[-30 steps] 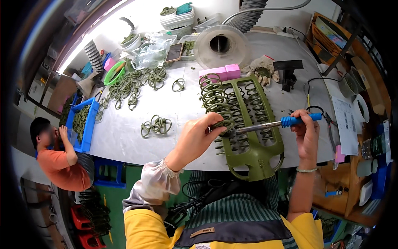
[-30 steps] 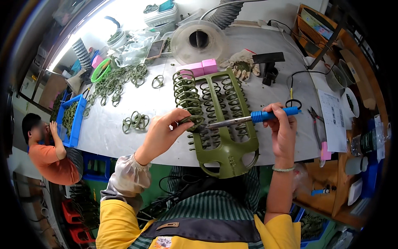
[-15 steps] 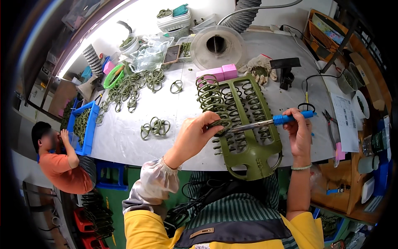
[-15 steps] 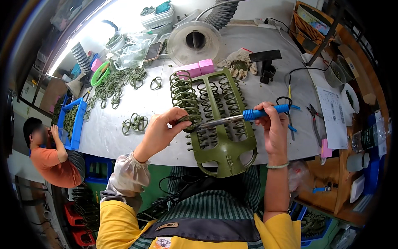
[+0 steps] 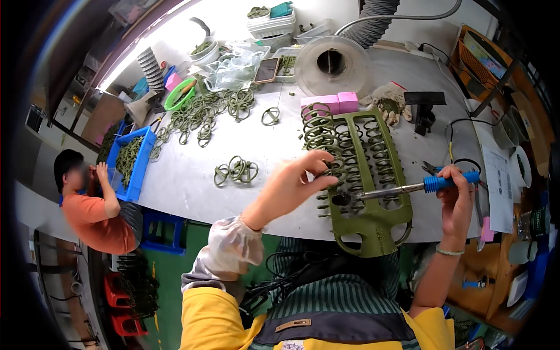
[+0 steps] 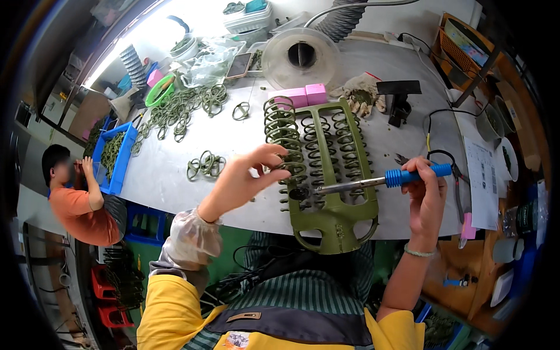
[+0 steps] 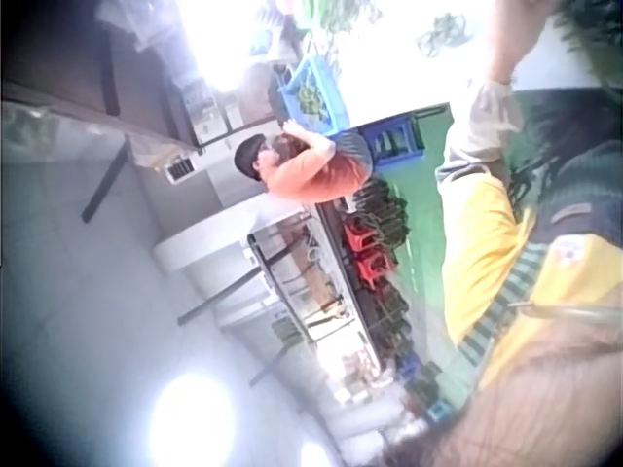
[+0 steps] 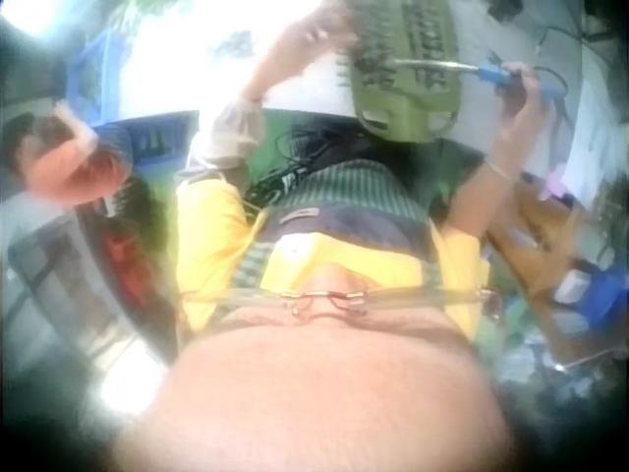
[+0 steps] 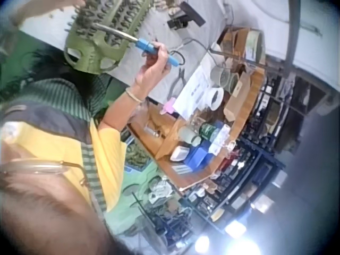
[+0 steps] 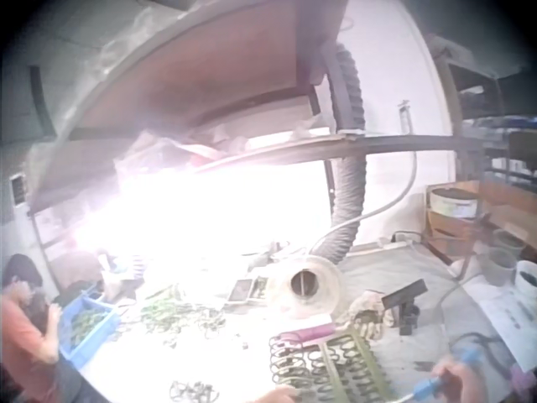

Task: The person assembles small circular components onto a large green specialized rack using a soldering iron and pliers. The person picks up individual rings by hand from a pile, positions them on the rack, and applies the soldering iron to secure them, occasionally using pliers to adjust the components.

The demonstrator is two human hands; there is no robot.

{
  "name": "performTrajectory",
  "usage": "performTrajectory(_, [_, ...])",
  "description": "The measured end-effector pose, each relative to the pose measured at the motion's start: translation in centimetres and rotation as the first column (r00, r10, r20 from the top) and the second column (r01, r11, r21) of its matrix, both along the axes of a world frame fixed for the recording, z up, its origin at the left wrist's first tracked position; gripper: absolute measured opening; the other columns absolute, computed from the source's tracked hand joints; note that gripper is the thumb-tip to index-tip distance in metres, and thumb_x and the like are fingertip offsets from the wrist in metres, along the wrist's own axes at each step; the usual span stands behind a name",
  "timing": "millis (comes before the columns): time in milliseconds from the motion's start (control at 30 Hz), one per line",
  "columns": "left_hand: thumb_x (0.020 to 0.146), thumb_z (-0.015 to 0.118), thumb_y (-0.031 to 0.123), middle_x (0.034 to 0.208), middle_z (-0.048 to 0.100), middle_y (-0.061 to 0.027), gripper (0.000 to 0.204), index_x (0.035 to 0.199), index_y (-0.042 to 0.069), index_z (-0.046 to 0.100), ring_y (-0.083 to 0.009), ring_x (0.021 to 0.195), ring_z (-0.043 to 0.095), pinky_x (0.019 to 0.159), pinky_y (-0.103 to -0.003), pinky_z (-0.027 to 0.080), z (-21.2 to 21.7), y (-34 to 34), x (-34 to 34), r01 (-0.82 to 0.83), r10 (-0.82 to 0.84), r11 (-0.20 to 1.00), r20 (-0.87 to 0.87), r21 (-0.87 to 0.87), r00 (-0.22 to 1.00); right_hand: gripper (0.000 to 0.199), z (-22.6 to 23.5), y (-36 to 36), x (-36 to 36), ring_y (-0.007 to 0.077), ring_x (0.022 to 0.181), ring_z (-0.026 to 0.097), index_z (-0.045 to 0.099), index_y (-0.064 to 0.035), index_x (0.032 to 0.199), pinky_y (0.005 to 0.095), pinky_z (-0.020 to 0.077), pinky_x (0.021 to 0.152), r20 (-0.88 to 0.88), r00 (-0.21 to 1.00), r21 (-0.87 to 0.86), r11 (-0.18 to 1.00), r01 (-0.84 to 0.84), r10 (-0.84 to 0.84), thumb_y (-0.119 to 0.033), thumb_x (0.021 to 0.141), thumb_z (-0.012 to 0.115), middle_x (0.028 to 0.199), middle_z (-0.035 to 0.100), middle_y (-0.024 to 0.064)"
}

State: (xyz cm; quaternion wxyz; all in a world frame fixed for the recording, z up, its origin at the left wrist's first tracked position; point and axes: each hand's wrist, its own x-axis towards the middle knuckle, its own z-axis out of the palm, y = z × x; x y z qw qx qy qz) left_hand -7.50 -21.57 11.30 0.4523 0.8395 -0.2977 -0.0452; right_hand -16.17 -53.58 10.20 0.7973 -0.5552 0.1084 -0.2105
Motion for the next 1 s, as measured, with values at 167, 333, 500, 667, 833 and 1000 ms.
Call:
performTrajectory(167, [0.089,0.064,0.025,0.081,0.069,-0.0106,0.019,0.091,0.006,0.063,-0.0254,0.070,0.066,0.062,-0.032,0.050,-2.4,8.3,4.4,-0.598,0.564,0.794,0.232,0.112,0.792,0.015,0.0,0.2,0.1,0.0082,0.068,0.056,0.065,-0.0042,0.084,0.0218,0.0426,0.054,0.025,0.999,0.009,0.999,-0.046,0.046,-0.019,0.088,0.063,0.083,0.063,0.0041])
performTrajectory(333, [0.080,0.070,0.036,0.076,0.068,-0.0111,0.031,0.079,0.004,0.068,-0.0280,0.075,0.064,0.070,-0.039,0.049,-8.6,14.9,5.8,-0.673,0.548,0.460,0.412,0.579,0.728,0.014,-0.3,0.4,0.1,0.0085,0.069,0.056,0.065,-0.0041,0.086,0.0219,0.0428,0.054,0.028,0.998,0.024,0.998,-0.064,0.064,-0.018,0.088,0.063,0.085,0.062,0.0044])
performTrajectory(500, [0.078,0.072,0.029,0.076,0.068,-0.0125,0.027,0.078,0.002,0.069,-0.0271,0.074,0.066,0.071,-0.038,0.051,-10.3,16.2,6.0,-0.662,0.623,0.640,0.242,0.391,0.744,0.015,0.1,0.9,0.0,0.0084,0.068,0.055,0.065,-0.0044,0.085,0.0218,0.0429,0.053,0.039,0.998,-0.001,0.998,-0.057,0.057,-0.019,0.088,0.062,0.085,0.062,0.0048])
performTrajectory(667, [0.086,0.068,0.020,0.067,0.066,-0.0090,0.020,0.084,0.000,0.064,-0.0150,0.059,0.062,0.059,-0.028,0.049,-7.2,15.8,5.0,-0.676,0.662,0.735,0.158,0.055,0.732,0.016,0.4,0.9,-0.3,0.0082,0.068,0.055,0.064,-0.0046,0.084,0.0216,0.0427,0.054,0.030,0.998,-0.006,0.999,-0.050,0.050,-0.020,0.089,0.062,0.085,0.062,0.0047])
performTrajectory(833, [0.087,0.069,0.016,0.070,0.067,-0.0058,0.019,0.096,-0.001,0.068,-0.0066,0.062,0.058,0.058,-0.022,0.046,-2.9,10.9,1.5,-0.596,0.595,0.802,-0.036,-0.037,0.803,0.016,0.6,0.7,-0.6,0.0081,0.068,0.055,0.064,-0.0049,0.083,0.0216,0.0428,0.054,0.019,0.999,-0.013,0.999,-0.029,0.029,-0.020,0.088,0.062,0.084,0.062,0.0045])
performTrajectory(1000, [0.087,0.064,0.000,0.094,0.065,-0.0052,0.018,0.104,-0.006,0.064,-0.0074,0.079,0.060,0.067,-0.020,0.049,0.1,5.6,-2.5,-0.201,0.181,0.970,-0.148,-0.135,0.972,0.015,0.8,0.5,-0.9,0.0082,0.070,0.056,0.065,-0.0049,0.082,0.0221,0.0431,0.055,0.033,0.999,-0.041,0.999,-0.011,0.012,-0.019,0.088,0.062,0.084,0.063,0.0046])
